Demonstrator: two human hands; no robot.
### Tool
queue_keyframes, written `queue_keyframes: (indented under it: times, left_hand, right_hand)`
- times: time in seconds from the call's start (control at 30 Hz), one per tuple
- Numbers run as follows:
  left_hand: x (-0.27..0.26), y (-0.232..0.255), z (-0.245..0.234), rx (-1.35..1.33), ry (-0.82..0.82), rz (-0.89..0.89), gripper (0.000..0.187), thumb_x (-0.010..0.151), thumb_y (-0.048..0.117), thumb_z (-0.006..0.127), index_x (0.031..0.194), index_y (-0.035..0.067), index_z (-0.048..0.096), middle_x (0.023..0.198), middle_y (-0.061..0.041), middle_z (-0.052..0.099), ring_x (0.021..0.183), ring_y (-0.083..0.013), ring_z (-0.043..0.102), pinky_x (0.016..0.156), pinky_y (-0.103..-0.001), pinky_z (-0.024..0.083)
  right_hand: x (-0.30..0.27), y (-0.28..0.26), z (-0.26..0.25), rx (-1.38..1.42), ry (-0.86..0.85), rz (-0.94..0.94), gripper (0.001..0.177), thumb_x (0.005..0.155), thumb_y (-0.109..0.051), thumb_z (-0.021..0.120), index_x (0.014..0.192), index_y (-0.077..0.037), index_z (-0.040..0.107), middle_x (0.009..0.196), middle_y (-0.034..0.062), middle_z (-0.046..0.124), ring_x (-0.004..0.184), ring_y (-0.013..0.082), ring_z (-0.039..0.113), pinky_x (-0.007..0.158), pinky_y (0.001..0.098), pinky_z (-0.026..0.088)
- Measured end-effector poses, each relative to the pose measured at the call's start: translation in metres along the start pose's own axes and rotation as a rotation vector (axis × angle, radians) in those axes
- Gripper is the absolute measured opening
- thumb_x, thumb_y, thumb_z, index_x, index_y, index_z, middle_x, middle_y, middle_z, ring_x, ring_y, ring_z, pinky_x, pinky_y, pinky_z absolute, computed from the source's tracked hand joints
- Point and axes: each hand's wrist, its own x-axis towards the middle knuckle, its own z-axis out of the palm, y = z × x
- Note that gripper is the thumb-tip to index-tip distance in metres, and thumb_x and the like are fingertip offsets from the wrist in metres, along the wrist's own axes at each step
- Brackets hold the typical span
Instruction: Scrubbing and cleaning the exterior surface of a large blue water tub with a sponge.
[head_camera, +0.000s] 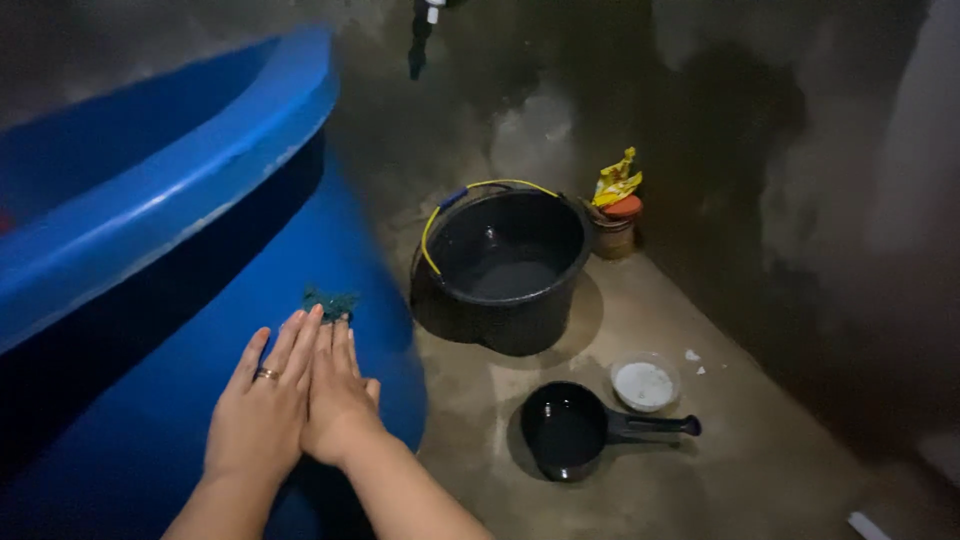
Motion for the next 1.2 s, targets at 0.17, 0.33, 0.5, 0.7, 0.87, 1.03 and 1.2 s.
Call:
queue_keyframes:
  times: [0.17, 0.33, 0.5, 0.7, 0.87, 1.03, 1.2]
  left_hand:
    - [0.006, 0.021, 0.012, -0.048, 0.003, 0.024, 0.075, 0.095, 0.038, 0.036, 0.162, 0.009, 0.02, 0.173, -0.011, 0.003, 0.156, -0.0233, 0.006, 0.124, -0.045, 0.008]
    - [0.004, 0.043, 0.029, -0.041, 0.036, 0.015, 0.074, 0.095, 0.039, 0.033, 0.162, 0.009, 0.023, 0.174, -0.009, 0.004, 0.158, -0.0205, 0.006, 0.126, -0.045, 0.008]
    - [-0.01, 0.055, 0.032, -0.163, -0.245, 0.144, 0.073, 0.1, 0.046, 0.028, 0.164, 0.013, 0.013, 0.173, -0.007, -0.006, 0.157, -0.0198, -0.004, 0.126, -0.049, 0.0]
    - [-0.032, 0.083, 0.122, -0.903, 0.554, 0.067, 0.072, 0.093, 0.041, 0.03, 0.159, 0.012, 0.023, 0.169, 0.002, 0.008, 0.156, -0.0125, 0.003, 0.126, -0.048, 0.002]
    - [-0.037, 0.041, 0.086, -0.544, 0.138, 0.115, 0.078, 0.093, 0.052, 0.03, 0.163, 0.017, 0.021, 0.173, 0.003, -0.001, 0.157, -0.0132, -0.003, 0.127, -0.051, 0.001]
    - [-0.046, -0.009, 0.029, -0.024, -0.013, 0.021, 0.076, 0.099, 0.042, 0.033, 0.168, 0.015, 0.017, 0.177, -0.003, -0.001, 0.158, -0.0195, -0.002, 0.12, -0.05, 0.006]
    - [-0.033, -0.053, -0.019, 0.044, 0.075, -0.053, 0.078, 0.095, 0.046, 0.038, 0.163, 0.009, 0.03, 0.176, -0.005, 0.008, 0.158, -0.0206, 0.008, 0.12, -0.043, 0.014]
  right_hand:
    - [-0.003, 0.011, -0.007, 0.055, -0.101, 0.075, 0.118, 0.083, -0.034, 0.072, 0.166, -0.019, -0.012, 0.175, 0.0105, -0.014, 0.161, 0.0296, -0.005, 0.115, 0.0711, 0.019]
    - [0.002, 0.044, 0.022, 0.013, -0.078, 0.038, 0.121, 0.083, -0.03, 0.072, 0.17, -0.019, -0.012, 0.178, 0.0123, -0.013, 0.164, 0.0308, -0.004, 0.11, 0.0749, 0.022]
    - [-0.009, 0.044, 0.028, 0.041, -0.322, 0.175, 0.127, 0.082, -0.034, 0.073, 0.165, -0.02, -0.022, 0.174, 0.0111, -0.021, 0.159, 0.0332, -0.008, 0.115, 0.0736, 0.014]
    - [-0.013, 0.057, 0.077, -0.027, -0.289, 0.107, 0.125, 0.083, -0.031, 0.073, 0.166, -0.008, -0.018, 0.173, 0.0215, -0.014, 0.16, 0.0367, -0.013, 0.113, 0.0696, 0.022]
    - [-0.029, 0.014, 0.045, 0.073, -0.259, 0.07, 0.116, 0.089, -0.038, 0.067, 0.165, -0.006, -0.014, 0.172, 0.0235, -0.014, 0.16, 0.0386, -0.013, 0.115, 0.0714, 0.016]
    - [-0.015, 0.007, 0.065, 0.053, 0.08, -0.132, 0.099, 0.095, -0.022, 0.06, 0.17, -0.001, -0.001, 0.176, 0.0304, -0.003, 0.163, 0.0438, -0.004, 0.114, 0.0694, 0.023]
    - [-0.004, -0.033, 0.006, 0.009, 0.184, -0.212, 0.098, 0.086, -0.016, 0.062, 0.165, -0.003, 0.007, 0.173, 0.0272, 0.003, 0.162, 0.0416, 0.002, 0.109, 0.0688, 0.028]
